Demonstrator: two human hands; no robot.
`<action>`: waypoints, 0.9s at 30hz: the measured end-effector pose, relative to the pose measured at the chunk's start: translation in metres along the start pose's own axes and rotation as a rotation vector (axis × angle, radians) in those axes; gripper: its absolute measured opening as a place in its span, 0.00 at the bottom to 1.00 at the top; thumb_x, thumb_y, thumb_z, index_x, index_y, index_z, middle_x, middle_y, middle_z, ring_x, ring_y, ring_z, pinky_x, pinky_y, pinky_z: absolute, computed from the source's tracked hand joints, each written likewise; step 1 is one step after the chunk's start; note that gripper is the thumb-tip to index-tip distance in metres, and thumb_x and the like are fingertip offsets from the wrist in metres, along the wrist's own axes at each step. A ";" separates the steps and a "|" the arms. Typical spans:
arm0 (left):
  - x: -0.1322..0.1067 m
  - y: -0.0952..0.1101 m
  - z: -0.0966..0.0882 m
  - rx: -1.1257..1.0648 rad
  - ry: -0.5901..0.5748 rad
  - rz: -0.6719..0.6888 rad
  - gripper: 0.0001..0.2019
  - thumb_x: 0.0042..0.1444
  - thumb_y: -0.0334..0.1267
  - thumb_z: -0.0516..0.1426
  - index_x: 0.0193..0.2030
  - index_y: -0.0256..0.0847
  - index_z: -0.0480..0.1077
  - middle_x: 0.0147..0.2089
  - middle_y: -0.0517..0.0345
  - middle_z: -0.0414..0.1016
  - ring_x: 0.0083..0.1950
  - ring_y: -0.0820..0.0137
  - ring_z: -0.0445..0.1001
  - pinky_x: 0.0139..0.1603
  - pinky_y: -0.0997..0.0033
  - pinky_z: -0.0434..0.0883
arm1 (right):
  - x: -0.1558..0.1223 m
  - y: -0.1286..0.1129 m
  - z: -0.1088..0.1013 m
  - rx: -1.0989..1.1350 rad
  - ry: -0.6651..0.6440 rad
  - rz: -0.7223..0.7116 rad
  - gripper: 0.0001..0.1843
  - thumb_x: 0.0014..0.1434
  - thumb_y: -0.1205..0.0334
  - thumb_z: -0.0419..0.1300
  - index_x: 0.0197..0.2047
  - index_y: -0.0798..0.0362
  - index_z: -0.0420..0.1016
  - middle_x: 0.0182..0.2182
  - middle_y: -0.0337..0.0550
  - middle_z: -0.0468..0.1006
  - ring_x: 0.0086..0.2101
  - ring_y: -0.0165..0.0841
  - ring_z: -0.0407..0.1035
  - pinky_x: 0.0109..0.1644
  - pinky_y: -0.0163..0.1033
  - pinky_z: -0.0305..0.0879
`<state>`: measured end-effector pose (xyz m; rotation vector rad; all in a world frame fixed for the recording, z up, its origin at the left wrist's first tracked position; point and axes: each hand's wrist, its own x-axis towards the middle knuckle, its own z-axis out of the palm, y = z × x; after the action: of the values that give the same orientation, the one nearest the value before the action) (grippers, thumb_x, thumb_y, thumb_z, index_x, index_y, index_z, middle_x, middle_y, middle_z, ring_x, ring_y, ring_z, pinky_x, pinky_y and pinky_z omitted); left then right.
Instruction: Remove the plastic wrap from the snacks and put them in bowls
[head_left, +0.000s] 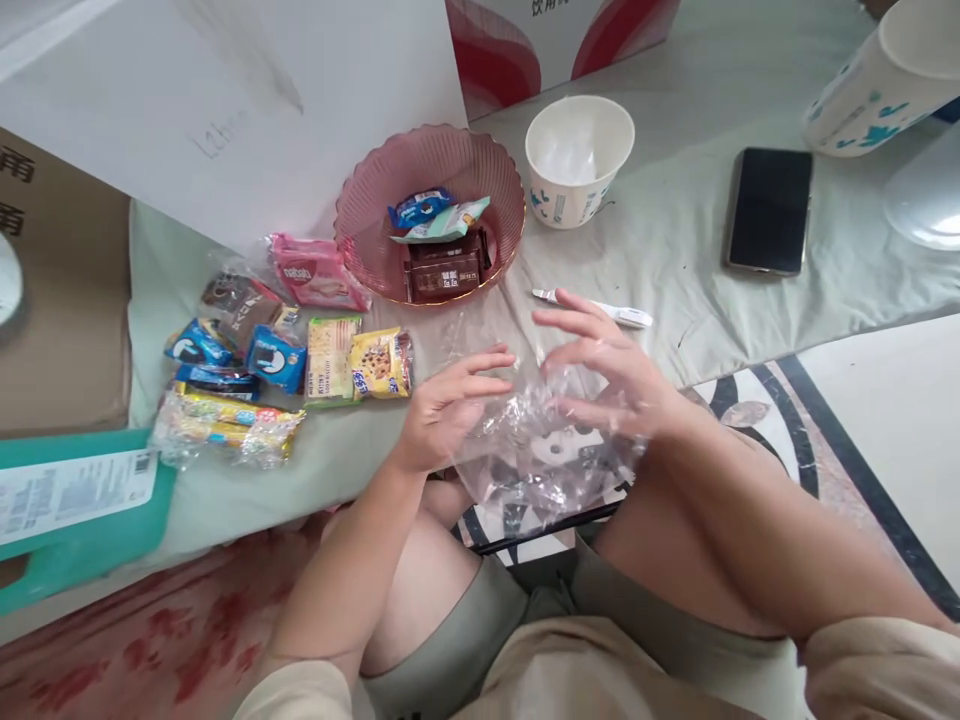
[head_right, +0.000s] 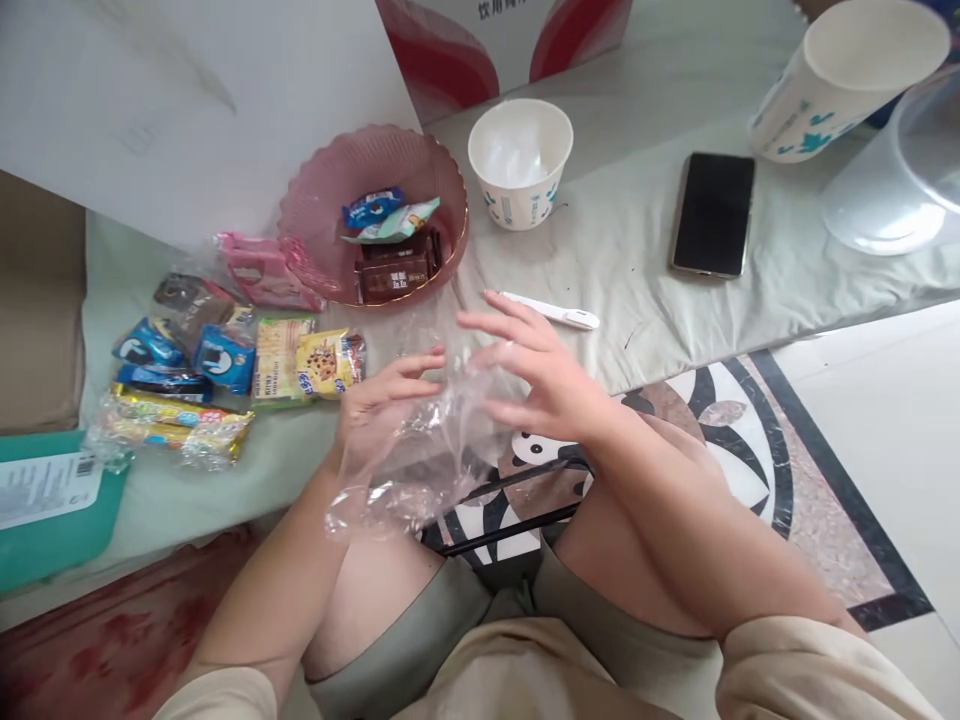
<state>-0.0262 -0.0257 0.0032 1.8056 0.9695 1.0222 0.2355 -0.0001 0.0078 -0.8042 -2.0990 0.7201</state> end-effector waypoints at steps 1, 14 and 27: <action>0.000 -0.002 -0.002 0.079 -0.066 0.061 0.14 0.70 0.47 0.56 0.50 0.49 0.83 0.61 0.49 0.83 0.70 0.56 0.76 0.69 0.42 0.75 | 0.001 -0.004 0.001 0.034 -0.004 -0.028 0.10 0.65 0.52 0.65 0.45 0.46 0.74 0.66 0.48 0.75 0.74 0.48 0.57 0.76 0.66 0.57; -0.015 0.012 0.000 0.570 -0.083 0.131 0.15 0.63 0.34 0.62 0.56 0.39 0.75 0.50 0.50 0.85 0.55 0.61 0.81 0.59 0.57 0.76 | 0.001 -0.014 -0.002 0.130 0.124 0.082 0.04 0.65 0.62 0.60 0.36 0.45 0.73 0.35 0.40 0.83 0.41 0.38 0.80 0.60 0.55 0.74; -0.012 -0.006 -0.003 0.885 0.035 0.226 0.16 0.65 0.33 0.61 0.57 0.46 0.79 0.56 0.48 0.81 0.57 0.58 0.77 0.57 0.55 0.74 | -0.006 -0.010 0.004 -0.046 0.026 -0.098 0.05 0.62 0.65 0.59 0.37 0.44 0.71 0.35 0.34 0.86 0.45 0.36 0.83 0.63 0.50 0.69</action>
<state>-0.0344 -0.0333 -0.0040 2.6675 1.3970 0.8018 0.2320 -0.0118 0.0101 -0.7259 -2.1223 0.6076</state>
